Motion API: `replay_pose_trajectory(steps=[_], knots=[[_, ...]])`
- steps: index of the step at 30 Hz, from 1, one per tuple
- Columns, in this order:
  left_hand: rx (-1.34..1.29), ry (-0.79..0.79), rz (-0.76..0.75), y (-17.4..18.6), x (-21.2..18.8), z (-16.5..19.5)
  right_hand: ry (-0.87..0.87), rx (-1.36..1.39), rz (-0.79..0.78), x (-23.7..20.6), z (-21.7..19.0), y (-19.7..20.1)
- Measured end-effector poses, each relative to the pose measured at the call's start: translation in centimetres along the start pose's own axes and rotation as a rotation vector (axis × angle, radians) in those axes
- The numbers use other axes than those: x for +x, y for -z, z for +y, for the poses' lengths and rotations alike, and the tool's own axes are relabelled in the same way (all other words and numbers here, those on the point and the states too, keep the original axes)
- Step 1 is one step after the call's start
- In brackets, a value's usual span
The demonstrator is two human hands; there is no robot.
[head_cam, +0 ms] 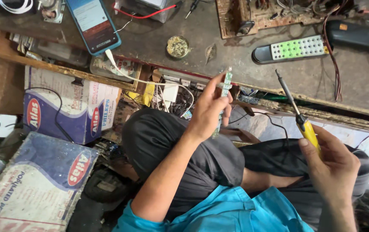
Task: The person solders a circuit board, trims its leads with pliers, and uses a screwdriver to adjust components. They then insert the board into a remote control housing, close the case, and install batteries.
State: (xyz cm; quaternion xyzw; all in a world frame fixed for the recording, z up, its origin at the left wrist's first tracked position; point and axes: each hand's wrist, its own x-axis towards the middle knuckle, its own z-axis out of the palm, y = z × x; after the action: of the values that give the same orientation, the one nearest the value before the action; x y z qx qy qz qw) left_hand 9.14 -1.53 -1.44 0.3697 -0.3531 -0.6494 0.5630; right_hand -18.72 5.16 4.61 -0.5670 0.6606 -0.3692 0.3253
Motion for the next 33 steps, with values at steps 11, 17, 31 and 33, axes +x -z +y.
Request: replay_pose_trajectory(steps=[11, 17, 31, 33], knots=[[-0.392, 0.140, -0.155, -1.7, 0.7, -0.3, 0.030, -0.024, -0.014, 0.5, 1.6, 2.5], [-0.321, 0.149, -0.133, -3.2, 0.8, -1.1, 0.266, -0.234, -0.020, 0.7, 1.2, 4.1], [-0.314, 0.238, -0.335, -7.3, 2.6, -3.3, 0.152, -0.129, 0.150, -0.5, 5.8, 9.3], [-0.265, 0.247, -0.327, -8.7, 3.4, -3.9, 0.140, -0.121, 0.160, -0.6, 6.8, 10.2]])
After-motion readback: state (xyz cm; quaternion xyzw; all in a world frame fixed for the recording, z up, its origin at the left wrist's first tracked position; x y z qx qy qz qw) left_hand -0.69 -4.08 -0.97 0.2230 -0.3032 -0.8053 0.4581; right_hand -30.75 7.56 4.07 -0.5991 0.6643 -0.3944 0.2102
